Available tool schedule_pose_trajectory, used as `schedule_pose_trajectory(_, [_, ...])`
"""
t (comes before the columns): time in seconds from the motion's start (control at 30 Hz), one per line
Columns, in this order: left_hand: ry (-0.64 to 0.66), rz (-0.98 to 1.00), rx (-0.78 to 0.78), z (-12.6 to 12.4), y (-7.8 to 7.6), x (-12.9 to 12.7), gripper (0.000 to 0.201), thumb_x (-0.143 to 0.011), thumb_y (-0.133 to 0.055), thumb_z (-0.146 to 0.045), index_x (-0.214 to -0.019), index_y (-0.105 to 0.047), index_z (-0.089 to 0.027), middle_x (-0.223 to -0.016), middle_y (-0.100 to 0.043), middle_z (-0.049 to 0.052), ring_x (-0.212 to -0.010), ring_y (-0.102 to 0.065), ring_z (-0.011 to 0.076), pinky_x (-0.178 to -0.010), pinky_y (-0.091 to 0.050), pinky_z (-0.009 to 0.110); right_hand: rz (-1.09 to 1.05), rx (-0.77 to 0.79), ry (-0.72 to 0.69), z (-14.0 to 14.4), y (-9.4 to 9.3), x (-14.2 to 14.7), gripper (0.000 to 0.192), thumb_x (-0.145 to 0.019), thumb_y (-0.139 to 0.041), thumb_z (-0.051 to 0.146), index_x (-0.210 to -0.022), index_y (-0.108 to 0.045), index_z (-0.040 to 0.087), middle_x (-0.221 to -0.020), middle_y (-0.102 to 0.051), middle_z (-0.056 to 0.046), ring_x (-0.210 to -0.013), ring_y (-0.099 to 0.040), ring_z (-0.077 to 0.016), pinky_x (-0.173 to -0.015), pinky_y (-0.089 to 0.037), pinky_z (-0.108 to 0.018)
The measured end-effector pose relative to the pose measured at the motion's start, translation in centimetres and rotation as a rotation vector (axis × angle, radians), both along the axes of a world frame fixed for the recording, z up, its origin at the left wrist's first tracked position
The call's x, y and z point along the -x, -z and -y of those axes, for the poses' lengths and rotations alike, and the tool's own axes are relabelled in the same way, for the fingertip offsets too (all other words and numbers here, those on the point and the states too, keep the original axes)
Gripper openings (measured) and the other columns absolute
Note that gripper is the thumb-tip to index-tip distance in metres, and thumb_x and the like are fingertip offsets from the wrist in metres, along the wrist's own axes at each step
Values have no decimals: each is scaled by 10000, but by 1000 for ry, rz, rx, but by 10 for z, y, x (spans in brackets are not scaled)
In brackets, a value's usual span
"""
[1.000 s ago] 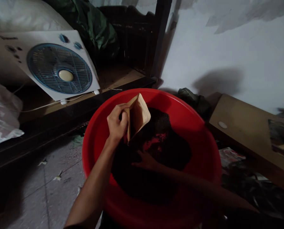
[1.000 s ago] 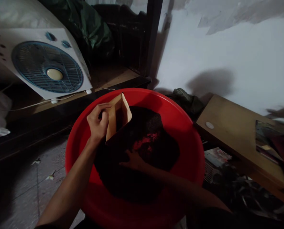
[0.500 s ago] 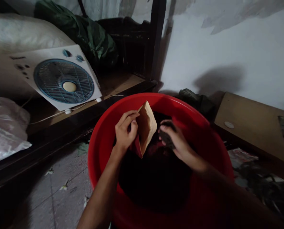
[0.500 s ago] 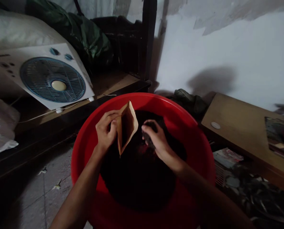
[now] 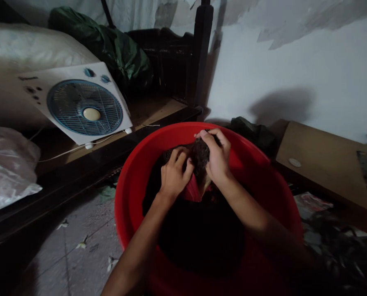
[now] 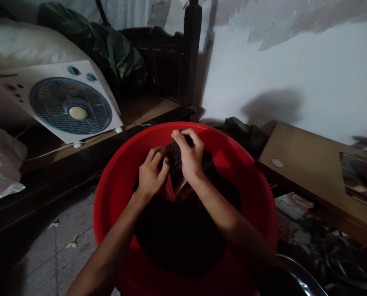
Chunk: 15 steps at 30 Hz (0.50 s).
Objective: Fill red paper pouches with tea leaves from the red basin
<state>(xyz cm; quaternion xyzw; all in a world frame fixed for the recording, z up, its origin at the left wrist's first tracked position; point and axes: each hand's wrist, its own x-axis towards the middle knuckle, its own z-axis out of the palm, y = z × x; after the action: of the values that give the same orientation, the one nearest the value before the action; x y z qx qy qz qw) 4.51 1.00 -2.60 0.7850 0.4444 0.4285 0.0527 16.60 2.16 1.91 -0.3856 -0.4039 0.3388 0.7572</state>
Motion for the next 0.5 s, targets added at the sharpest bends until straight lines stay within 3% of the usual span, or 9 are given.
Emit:
schedule_pose_trajectory(0.1, [-33, 7, 34, 1, -3, 0, 266, -972, -472, -314, -1187, -612, -247, -1240, -641, 58, -977, -674, 187, -721, -593, 296, 116, -24, 28, 3, -2, -12, 242, -857, -658, 399, -717, -594, 213, -820, -688, 3, -808, -644, -143, -810, -503, -304])
schedule_pose_trajectory(0.17, [-63, 38, 26, 0, -4, 2, 238, -959, -490, -292, -1147, -626, -239, -1208, -652, 57, -989, -670, 193, -750, -591, 307, 188, -40, 132, 0, 4, -30, 237, -877, -635, 413, -749, -626, 214, -854, -695, -4, -838, -647, -147, -843, -498, -312])
schedule_pose_trajectory(0.27, [-110, 146, -30, -5, -6, 9, 177, -916, -518, -214, -1043, -642, -217, -1109, -672, 51, -1012, -658, 193, -842, -579, 336, 422, 62, 238, -5, 34, -70, 286, -879, -609, 470, -756, -650, 215, -791, -671, -5, -807, -626, -160, -838, -491, -329])
schedule_pose_trajectory(0.3, [-120, 189, -57, -8, -6, 12, 177, -896, -522, -178, -1019, -644, -213, -1075, -674, 47, -1008, -656, 188, -861, -574, 339, 562, 164, 180, -4, 49, -84, 316, -865, -609, 504, -740, -651, 216, -758, -659, -6, -785, -617, -169, -830, -491, -340])
schedule_pose_trajectory(0.37, [-138, 264, -112, -13, -7, 20, 203, -858, -518, -118, -982, -652, -208, -1017, -678, 36, -977, -656, 171, -869, -568, 332, 870, 459, -135, 5, 84, -111, 372, -789, -641, 586, -734, -673, 220, -710, -649, -12, -730, -608, -190, -797, -502, -369])
schedule_pose_trajectory(0.4, [-149, 294, -141, -16, -8, 24, 212, -845, -516, -100, -962, -655, -208, -991, -680, 30, -956, -657, 162, -861, -567, 326, 1002, 615, -372, 13, 101, -121, 389, -751, -662, 611, -772, -701, 225, -741, -673, -22, -748, -628, -206, -810, -510, -385])
schedule_pose_trajectory(0.43, [-165, 321, -170, -18, -8, 27, 212, -834, -514, -89, -937, -657, -207, -964, -682, 24, -932, -658, 155, -849, -567, 320, 1059, 700, -520, 24, 117, -128, 401, -702, -706, 613, -791, -727, 222, -781, -702, -41, -776, -655, -229, -822, -519, -401])
schedule_pose_trajectory(0.5, [-201, 364, -222, -21, -9, 32, 197, -823, -515, -82, -892, -651, -207, -922, -683, 15, -898, -657, 147, -827, -566, 309, 1172, 842, -710, 53, 145, -133, 457, -653, -751, 618, -896, -769, 232, -1004, -744, -86, -990, -685, -291, -941, -498, -437])
